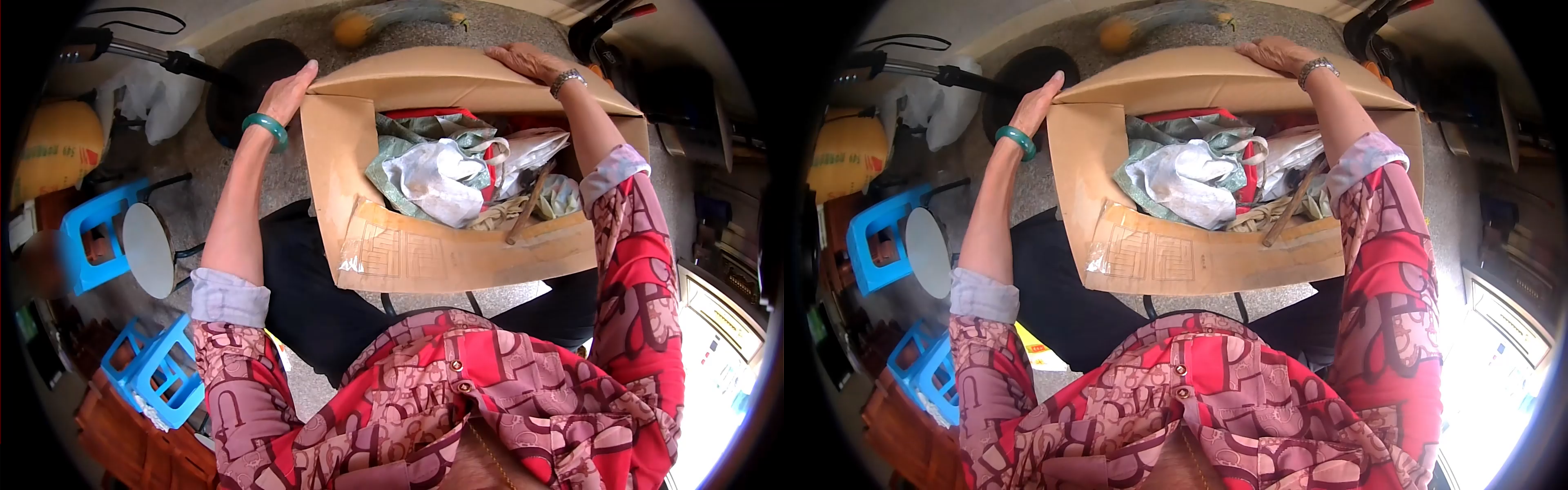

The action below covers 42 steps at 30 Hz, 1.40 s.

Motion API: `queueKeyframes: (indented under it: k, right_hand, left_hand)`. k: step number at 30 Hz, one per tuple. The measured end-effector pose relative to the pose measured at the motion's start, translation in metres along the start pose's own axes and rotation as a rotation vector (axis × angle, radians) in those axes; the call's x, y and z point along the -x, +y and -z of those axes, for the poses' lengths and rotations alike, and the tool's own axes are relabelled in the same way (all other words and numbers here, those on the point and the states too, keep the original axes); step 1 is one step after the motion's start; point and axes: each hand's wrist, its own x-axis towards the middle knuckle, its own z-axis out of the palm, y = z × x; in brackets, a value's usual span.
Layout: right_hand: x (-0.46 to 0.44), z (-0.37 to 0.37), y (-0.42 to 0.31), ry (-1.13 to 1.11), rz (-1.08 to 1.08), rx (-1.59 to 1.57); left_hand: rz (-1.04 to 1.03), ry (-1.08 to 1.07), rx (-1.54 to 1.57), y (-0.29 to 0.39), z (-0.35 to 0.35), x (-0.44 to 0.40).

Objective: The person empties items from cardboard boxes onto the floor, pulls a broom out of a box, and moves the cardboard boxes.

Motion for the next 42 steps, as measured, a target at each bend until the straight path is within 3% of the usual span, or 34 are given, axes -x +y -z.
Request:
queueKeyframes:
  k: [1,2,4,9,12,14,18,23,25,27,29,30,31,33,35,37,40,42]
  right_hand:
    - [0.001,0.001,0.002,0.152,0.100,0.026]
    - [0.003,0.002,0.003,0.154,0.105,0.031]
    - [0.007,0.006,0.002,0.591,0.247,0.354]
    - [0.027,0.017,0.000,0.723,0.196,0.383]
    - [0.044,0.024,-0.013,0.750,0.221,0.253]
    - [0.056,0.029,-0.024,0.746,0.238,0.271]
    - [0.079,0.025,-0.056,0.796,0.261,0.331]
    - [0.105,0.005,-0.105,0.861,0.259,-0.114]
    - [0.108,-0.014,-0.107,0.814,0.292,-0.256]
    - [0.120,-0.036,-0.112,0.539,0.177,-0.448]
    - [0.127,-0.071,-0.110,0.443,0.335,-0.293]
    - [0.133,-0.091,-0.109,0.452,0.396,-0.225]
    - [0.139,-0.110,-0.108,0.459,0.455,-0.155]
    - [0.152,-0.143,-0.107,0.243,0.327,-0.077]
    - [0.158,-0.161,-0.112,0.219,0.293,-0.275]
    - [0.165,-0.155,-0.114,0.306,0.337,-0.291]
    - [0.183,-0.123,-0.109,0.309,0.324,-0.372]
    - [0.190,-0.116,-0.104,0.310,0.311,-0.369]
  left_hand:
    - [0.018,-0.011,-0.020,0.003,0.001,0.002]
    - [0.036,-0.020,-0.037,0.005,0.002,0.005]
    - [-0.006,-0.001,-0.030,-0.006,0.004,0.003]
    - [-0.092,0.097,0.052,-0.012,0.006,0.026]
    - [-0.057,-0.004,0.030,-0.008,0.017,0.039]
    - [-0.180,0.237,-0.087,0.002,0.012,0.050]
    - [-0.240,0.132,-0.068,0.010,0.012,0.058]
    - [-0.271,0.043,-0.081,-0.003,0.017,0.049]
    - [-0.227,0.159,-0.073,-0.005,0.019,0.048]
    - [-0.254,0.278,-0.136,-0.009,0.022,0.044]
    - [-0.481,0.476,-0.242,-0.005,0.020,0.049]
    - [-0.722,0.524,-0.307,-0.004,0.022,0.046]
    - [-0.772,0.557,-0.370,0.004,0.020,0.048]
    - [-0.864,0.565,-0.489,0.011,0.011,0.044]
    - [-0.725,0.450,-0.662,0.002,-0.002,0.036]
    - [-0.678,0.380,-0.520,0.006,-0.006,0.041]
    - [-0.710,0.535,-0.678,0.014,-0.007,0.047]
    - [-0.794,0.521,-0.586,0.027,-0.005,0.055]
